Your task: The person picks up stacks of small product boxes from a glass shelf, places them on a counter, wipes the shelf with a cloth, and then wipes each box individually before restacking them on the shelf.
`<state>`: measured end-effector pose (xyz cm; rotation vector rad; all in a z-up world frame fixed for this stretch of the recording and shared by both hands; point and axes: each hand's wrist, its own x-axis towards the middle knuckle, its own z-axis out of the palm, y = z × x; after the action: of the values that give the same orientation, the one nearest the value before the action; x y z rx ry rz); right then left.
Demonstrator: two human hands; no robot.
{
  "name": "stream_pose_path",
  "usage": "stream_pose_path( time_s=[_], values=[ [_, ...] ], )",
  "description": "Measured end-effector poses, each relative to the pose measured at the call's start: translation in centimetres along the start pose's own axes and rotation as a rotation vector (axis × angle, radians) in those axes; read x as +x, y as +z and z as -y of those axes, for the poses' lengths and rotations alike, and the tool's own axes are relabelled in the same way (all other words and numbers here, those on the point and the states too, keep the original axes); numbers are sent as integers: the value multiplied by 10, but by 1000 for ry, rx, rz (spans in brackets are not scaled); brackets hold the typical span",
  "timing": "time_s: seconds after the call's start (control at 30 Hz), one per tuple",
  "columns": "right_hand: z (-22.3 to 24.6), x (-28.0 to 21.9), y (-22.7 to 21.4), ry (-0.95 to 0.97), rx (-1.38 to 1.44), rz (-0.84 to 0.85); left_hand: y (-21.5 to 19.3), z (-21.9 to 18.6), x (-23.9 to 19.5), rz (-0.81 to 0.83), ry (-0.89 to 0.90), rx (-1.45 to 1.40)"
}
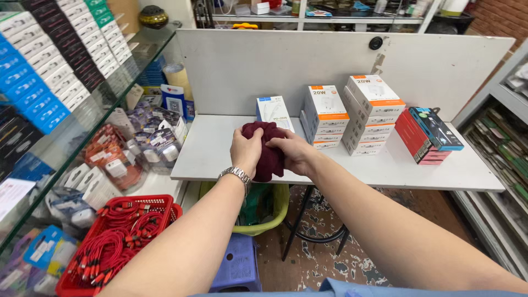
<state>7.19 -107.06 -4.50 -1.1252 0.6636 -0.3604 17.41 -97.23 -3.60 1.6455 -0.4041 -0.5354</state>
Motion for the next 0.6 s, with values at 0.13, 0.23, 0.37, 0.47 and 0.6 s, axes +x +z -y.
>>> stream_pose_path(
  time_s=[0.13, 0.23, 0.37, 0.47, 0.6],
  values=[
    [-16, 29, -6, -40, 131, -87, 9, 5, 15, 40, 54, 146],
    [-19, 51, -4, -18, 153, -230, 7, 16, 27, 38, 125, 232],
    [-14, 78, 6, -55, 134, -267, -4, 29, 53, 8, 139, 303],
    [-12, 92, 16, -136, 160, -260, -6, 41, 79, 18, 182, 309],
    [-16, 102, 14, -24, -166, -141, -6, 67, 112, 243, 93, 293]
  ],
)
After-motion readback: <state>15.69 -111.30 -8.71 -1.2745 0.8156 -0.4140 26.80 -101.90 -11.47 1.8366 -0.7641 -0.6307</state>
